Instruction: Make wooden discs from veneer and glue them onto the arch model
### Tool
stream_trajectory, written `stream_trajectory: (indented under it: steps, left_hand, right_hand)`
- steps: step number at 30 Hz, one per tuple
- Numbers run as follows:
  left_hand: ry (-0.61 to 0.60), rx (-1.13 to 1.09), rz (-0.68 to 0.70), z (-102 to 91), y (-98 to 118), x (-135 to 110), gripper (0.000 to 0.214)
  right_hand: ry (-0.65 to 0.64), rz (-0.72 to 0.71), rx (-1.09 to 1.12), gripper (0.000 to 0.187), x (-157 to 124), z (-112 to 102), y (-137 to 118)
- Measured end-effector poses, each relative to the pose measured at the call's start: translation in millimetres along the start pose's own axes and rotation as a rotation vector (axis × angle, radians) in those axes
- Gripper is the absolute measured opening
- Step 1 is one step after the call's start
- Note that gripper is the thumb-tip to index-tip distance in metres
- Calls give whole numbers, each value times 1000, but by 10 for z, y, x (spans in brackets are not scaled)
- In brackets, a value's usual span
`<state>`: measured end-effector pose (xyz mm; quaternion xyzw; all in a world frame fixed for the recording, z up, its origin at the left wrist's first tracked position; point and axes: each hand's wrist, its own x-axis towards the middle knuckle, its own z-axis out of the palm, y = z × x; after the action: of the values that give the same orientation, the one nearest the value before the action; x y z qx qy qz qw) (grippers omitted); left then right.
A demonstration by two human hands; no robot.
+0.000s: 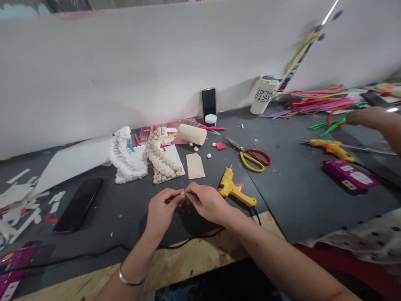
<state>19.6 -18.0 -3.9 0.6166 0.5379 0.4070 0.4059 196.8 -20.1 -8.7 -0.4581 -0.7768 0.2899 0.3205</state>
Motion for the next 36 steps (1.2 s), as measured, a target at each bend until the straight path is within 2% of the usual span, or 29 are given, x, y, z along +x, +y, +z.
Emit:
stream_trajectory:
  steps: [4, 10, 14, 21, 29, 36]
  left_hand:
    - [45, 91, 41, 2, 24, -5, 14]
    - [2, 3, 23, 8, -30, 7, 20]
    - [22, 54, 55, 33, -38, -6, 16]
    - [84, 63, 91, 79, -17, -31, 20]
    - [-7, -11, -6, 42, 16, -13, 18]
    - [-8, 102, 25, 27, 6, -45, 23]
  right_hand:
    - [-24, -27, -32, 10, 3, 1, -11]
    - [-41, -12, -104, 12, 1, 38, 21]
    - [-51, 31, -113, 12, 10, 40, 19]
    - [-9, 122, 97, 10, 20, -7, 38]
    - [-59, 45, 169, 15, 6, -116, 0]
    - [-133, 35, 233, 14, -10, -119, 49]
